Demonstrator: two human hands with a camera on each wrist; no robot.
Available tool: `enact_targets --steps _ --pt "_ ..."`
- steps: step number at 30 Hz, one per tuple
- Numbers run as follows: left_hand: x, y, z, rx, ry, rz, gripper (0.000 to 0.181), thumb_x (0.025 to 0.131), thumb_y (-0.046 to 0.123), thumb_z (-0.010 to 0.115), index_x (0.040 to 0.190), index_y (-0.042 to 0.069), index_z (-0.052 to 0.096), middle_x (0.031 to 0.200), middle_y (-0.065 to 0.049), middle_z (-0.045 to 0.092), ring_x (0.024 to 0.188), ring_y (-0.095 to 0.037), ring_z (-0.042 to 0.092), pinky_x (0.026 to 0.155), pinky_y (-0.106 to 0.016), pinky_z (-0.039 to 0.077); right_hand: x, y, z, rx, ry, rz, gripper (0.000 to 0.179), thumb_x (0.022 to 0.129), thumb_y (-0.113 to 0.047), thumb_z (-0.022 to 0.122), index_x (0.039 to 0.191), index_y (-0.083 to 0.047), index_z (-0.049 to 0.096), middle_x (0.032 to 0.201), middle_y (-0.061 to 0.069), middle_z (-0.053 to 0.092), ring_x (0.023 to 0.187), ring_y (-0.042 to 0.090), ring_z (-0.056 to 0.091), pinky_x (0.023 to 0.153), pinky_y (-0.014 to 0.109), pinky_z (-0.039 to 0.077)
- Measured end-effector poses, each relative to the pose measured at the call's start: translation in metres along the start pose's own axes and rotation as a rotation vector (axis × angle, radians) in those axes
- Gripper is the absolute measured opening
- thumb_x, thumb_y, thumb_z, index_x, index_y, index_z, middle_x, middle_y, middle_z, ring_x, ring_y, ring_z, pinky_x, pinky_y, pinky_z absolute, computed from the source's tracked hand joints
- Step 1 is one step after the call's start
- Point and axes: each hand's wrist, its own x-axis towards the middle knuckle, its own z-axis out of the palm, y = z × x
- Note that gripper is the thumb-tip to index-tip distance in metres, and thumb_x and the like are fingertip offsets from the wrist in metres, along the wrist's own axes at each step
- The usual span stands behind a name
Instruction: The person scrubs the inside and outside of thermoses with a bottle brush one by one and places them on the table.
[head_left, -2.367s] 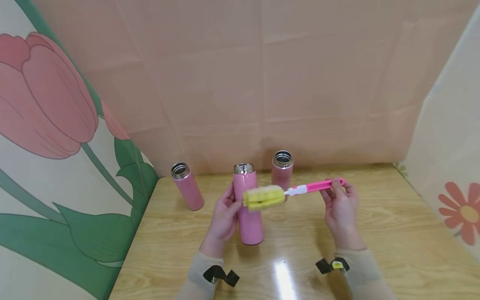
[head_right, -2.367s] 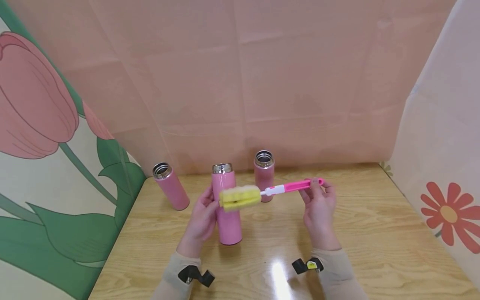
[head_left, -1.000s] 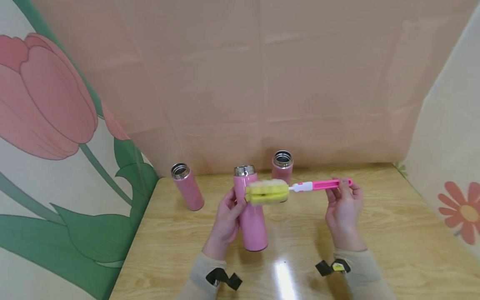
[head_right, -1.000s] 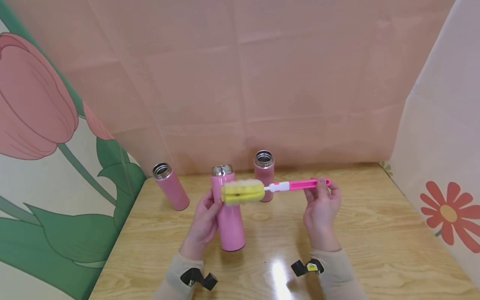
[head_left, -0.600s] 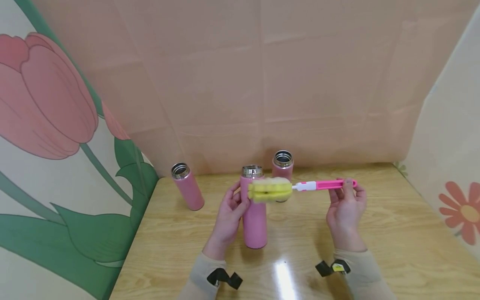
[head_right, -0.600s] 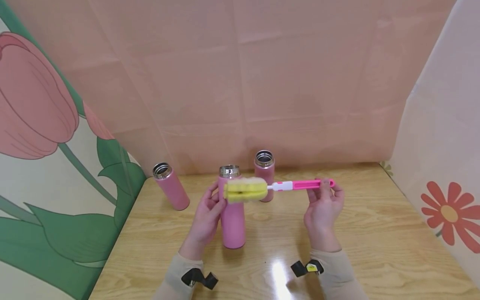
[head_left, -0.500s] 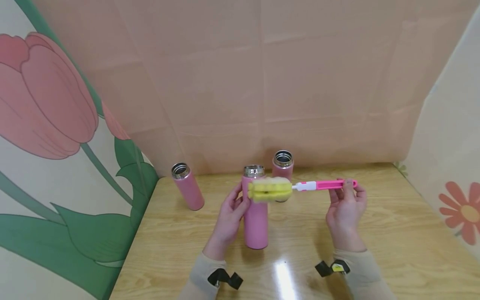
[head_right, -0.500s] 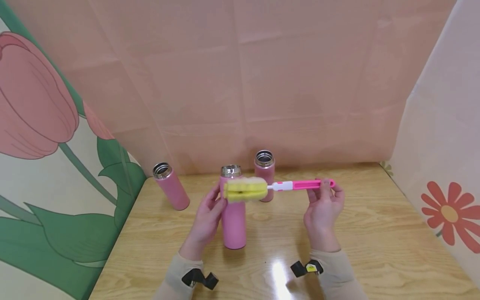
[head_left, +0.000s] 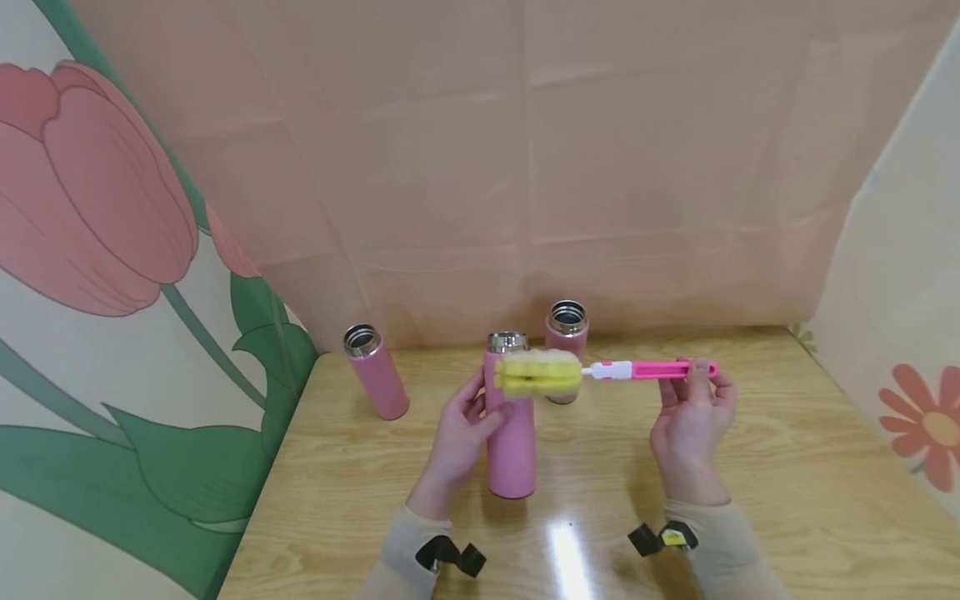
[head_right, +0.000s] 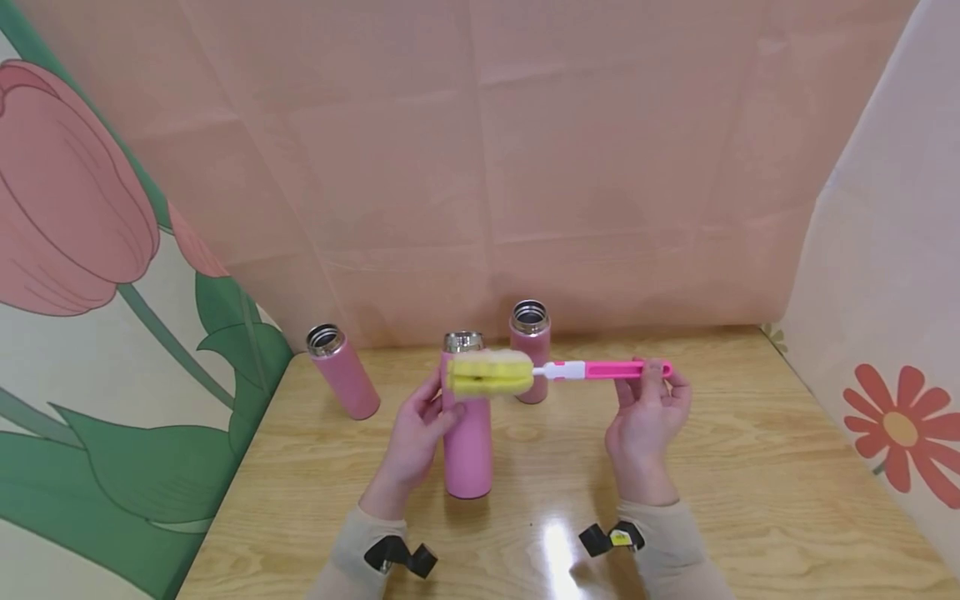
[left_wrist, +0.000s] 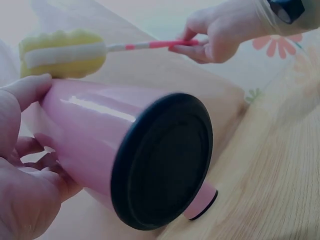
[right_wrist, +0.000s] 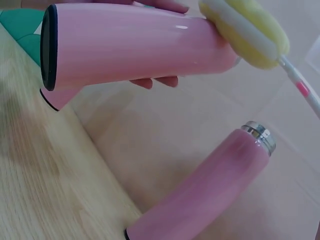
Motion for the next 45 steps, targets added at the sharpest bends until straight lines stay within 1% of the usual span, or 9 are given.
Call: enact_targets --steps 6,10,14,21,29,32,39,41,45 --pt "0.000 0.002 0.000 0.013 -0.036 0.016 0.072 0.104 0.003 0.066 0.166 0.000 0.030 0.170 -0.017 0.036 0.147 -0.036 0.047 0.115 -0.036 0.047 0.000 -0.004 0.002 0.036 0.019 -0.016 0.038 0.098 -0.011 0.077 0.123 -0.001 0.050 0.106 0.015 0.061 0.078 0.023 0.068 0.073 0.031 0.066" --pt "0.000 0.001 -0.001 -0.002 -0.028 0.011 0.069 0.107 0.005 0.063 0.166 -0.001 0.029 0.169 -0.020 0.036 0.149 -0.034 0.045 0.117 -0.034 0.045 0.002 -0.005 0.003 0.006 -0.001 0.007 0.035 0.099 -0.010 0.077 0.121 -0.002 0.050 0.104 0.013 0.060 0.078 0.023 0.068 0.074 0.032 0.066" --pt "0.000 0.000 -0.003 -0.080 -0.016 -0.007 0.066 0.111 0.013 0.059 0.168 0.002 0.027 0.166 -0.020 0.040 0.143 -0.029 0.050 0.116 -0.035 0.046 0.004 -0.003 0.003 -0.044 -0.053 0.055 0.032 0.099 -0.008 0.076 0.117 -0.001 0.051 0.100 0.014 0.063 0.075 0.023 0.072 0.072 0.031 0.066" --pt "-0.001 0.003 -0.005 -0.191 -0.018 0.025 0.063 0.114 0.016 0.051 0.170 0.005 0.025 0.164 -0.020 0.042 0.134 -0.022 0.056 0.112 -0.034 0.050 0.005 0.002 -0.001 -0.159 -0.142 0.131 0.020 0.102 -0.004 0.071 0.110 -0.002 0.052 0.087 0.012 0.070 0.070 0.020 0.072 0.066 0.029 0.065" --pt "-0.004 0.009 -0.005 -0.159 -0.069 0.026 0.064 0.114 0.015 0.052 0.172 0.025 0.027 0.162 -0.019 0.047 0.128 -0.022 0.063 0.106 -0.033 0.055 0.006 0.001 -0.003 -0.199 -0.171 0.151 0.019 0.103 -0.004 0.069 0.110 -0.002 0.051 0.083 0.013 0.072 0.069 0.019 0.073 0.066 0.029 0.065" --pt "-0.003 0.008 -0.005 -0.151 -0.060 0.038 0.062 0.115 0.018 0.050 0.172 0.024 0.026 0.164 -0.018 0.044 0.131 -0.022 0.061 0.108 -0.033 0.053 0.007 0.000 -0.005 -0.213 -0.209 0.160 0.018 0.103 -0.003 0.069 0.110 -0.001 0.052 0.086 0.013 0.073 0.072 0.019 0.074 0.069 0.030 0.065" --pt "-0.001 0.002 -0.005 -0.233 0.044 0.037 0.062 0.115 0.018 0.049 0.172 0.020 0.024 0.170 -0.016 0.037 0.144 -0.028 0.050 0.115 -0.038 0.048 0.007 -0.001 -0.009 -0.431 -0.415 0.193 0.008 0.108 -0.005 0.062 0.110 -0.003 0.054 0.091 0.008 0.076 0.079 0.015 0.074 0.076 0.029 0.065" --pt "-0.001 0.001 -0.005 -0.251 0.044 0.037 0.063 0.114 0.017 0.050 0.172 0.020 0.025 0.171 -0.014 0.035 0.147 -0.030 0.047 0.116 -0.039 0.047 0.006 0.001 -0.009 -0.451 -0.422 0.190 0.010 0.108 -0.005 0.063 0.110 -0.003 0.053 0.091 0.007 0.076 0.079 0.015 0.074 0.076 0.029 0.065" --pt "-0.001 0.002 -0.002 -0.229 0.004 0.057 0.068 0.109 0.011 0.055 0.171 0.015 0.027 0.172 -0.013 0.034 0.151 -0.031 0.042 0.120 -0.038 0.043 0.004 0.005 -0.006 -0.416 -0.366 0.150 0.011 0.107 -0.004 0.063 0.111 -0.002 0.053 0.090 0.010 0.074 0.077 0.017 0.074 0.074 0.028 0.065"
